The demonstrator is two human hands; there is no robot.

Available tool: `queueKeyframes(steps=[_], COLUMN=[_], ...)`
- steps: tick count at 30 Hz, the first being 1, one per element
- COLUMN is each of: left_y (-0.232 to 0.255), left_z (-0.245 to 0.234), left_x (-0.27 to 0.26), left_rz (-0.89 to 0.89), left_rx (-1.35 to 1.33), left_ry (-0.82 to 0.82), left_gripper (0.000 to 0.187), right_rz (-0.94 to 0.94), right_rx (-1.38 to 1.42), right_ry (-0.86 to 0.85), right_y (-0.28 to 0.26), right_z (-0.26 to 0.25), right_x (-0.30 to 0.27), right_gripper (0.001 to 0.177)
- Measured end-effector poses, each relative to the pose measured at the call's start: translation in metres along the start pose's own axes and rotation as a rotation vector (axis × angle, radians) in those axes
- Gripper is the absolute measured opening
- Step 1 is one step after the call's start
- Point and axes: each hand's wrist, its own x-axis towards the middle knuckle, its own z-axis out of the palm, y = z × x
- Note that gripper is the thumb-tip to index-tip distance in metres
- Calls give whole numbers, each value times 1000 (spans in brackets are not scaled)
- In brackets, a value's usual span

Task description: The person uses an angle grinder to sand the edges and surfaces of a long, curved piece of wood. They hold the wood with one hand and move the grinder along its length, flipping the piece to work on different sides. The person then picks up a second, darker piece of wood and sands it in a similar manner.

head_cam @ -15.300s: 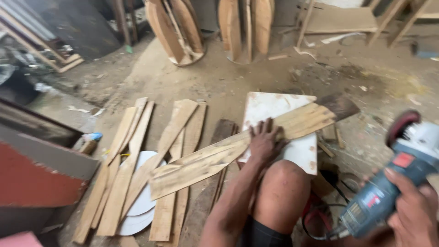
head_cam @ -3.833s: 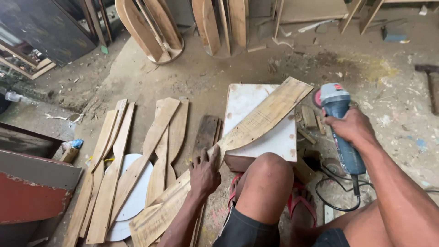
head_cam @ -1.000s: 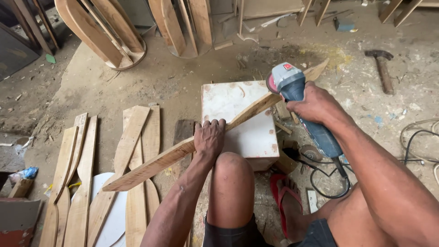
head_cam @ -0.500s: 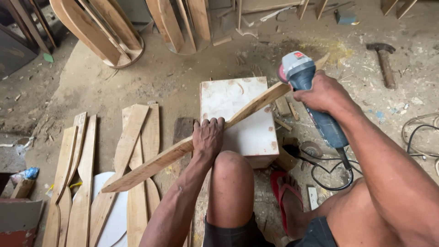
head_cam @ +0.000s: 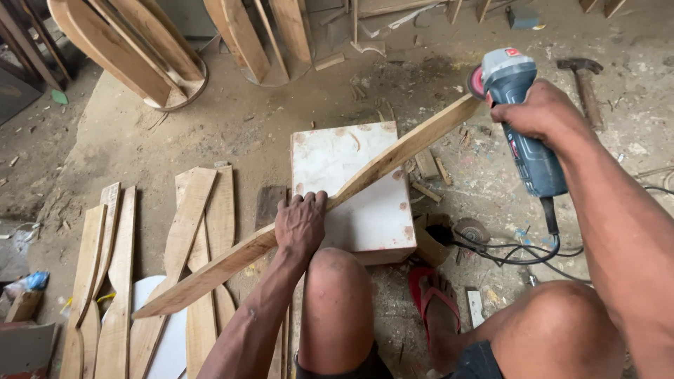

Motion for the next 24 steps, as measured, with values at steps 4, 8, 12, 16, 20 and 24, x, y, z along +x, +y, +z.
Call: queueKeyframes(steps=[4, 8, 12, 16, 20, 24], left_y=[-2, 1, 1, 2, 1, 1], left_z=[7, 4, 7, 9, 8, 7], left_x=[-1, 7, 2, 1, 2, 4], left_rz=[-12, -6, -15, -25, -17, -14], left_rx=[-31, -16, -8, -8, 18, -8], left_ry=[72, 60, 88, 97, 60, 8], left_gripper=[15, 15, 15, 15, 13, 13], right_rz=[-23, 26, -2, -41, 5, 17], right_rx=[10, 132, 278, 319, 195, 113], right_ry=[62, 127, 78, 99, 89, 66], right_y=[27, 39, 43, 43, 34, 25], right_z=[-12, -25, -23, -14, -9, -7], right_x=[38, 43, 45, 55, 57, 49], right_gripper=[32, 29, 37, 32, 33, 38])
